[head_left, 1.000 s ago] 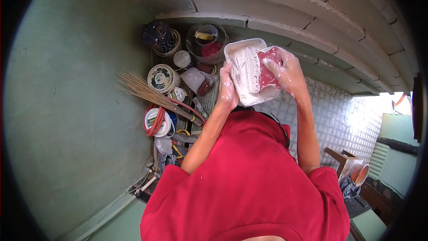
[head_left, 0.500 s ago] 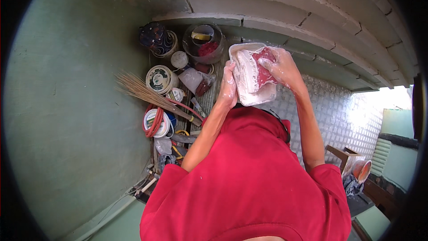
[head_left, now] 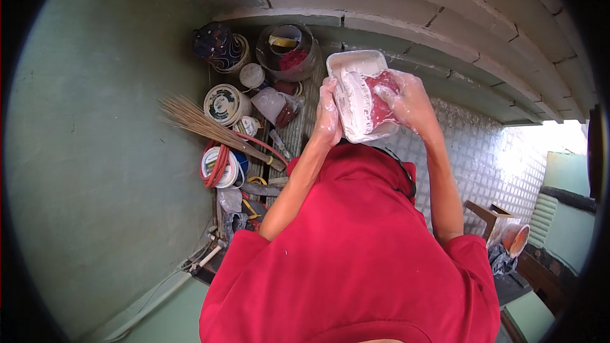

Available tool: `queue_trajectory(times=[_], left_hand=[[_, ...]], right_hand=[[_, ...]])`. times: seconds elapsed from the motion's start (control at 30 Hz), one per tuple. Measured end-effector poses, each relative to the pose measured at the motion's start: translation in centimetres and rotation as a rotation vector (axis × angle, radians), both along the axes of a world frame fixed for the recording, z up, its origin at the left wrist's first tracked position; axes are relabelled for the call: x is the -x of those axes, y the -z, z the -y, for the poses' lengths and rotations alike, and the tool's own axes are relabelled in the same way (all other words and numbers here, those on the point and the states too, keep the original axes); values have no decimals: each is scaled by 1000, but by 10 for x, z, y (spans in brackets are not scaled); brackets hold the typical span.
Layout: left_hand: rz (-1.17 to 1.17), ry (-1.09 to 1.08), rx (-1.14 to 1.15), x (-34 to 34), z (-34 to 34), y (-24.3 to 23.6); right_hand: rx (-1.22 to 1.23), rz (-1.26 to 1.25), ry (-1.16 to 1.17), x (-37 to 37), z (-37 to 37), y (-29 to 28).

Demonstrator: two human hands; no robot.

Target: Applying plaster or spackle to cracks in a ceiling or overhead beam using a putty knife.

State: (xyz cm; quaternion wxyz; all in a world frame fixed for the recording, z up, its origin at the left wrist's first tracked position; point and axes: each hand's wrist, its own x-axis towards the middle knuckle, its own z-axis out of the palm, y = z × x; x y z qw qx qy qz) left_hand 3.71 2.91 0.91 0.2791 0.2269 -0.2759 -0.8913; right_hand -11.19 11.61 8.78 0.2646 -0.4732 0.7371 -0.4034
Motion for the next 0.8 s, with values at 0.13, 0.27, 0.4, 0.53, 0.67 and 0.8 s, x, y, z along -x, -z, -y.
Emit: queue_trajectory(times=[0.13, 0.27, 0.4, 0.53, 0.67, 0.8], left_hand=[[26, -3, 9, 4, -2, 8], [90, -37, -3, 7, -3, 9], [97, -12, -38, 8, 0, 6], [92, 1, -51, 9, 1, 2], [127, 28, -39, 11, 4, -2], [108, 48, -43, 13, 5, 0]], right_hand=[[-5, -31, -21, 1, -3, 13], [51, 62, 1, 3, -6, 24], [17, 247, 9, 7, -8, 28], [26, 247, -3, 9, -9, 28], [21, 183, 4, 11, -6, 26], [61, 266, 7, 12, -8, 30]])
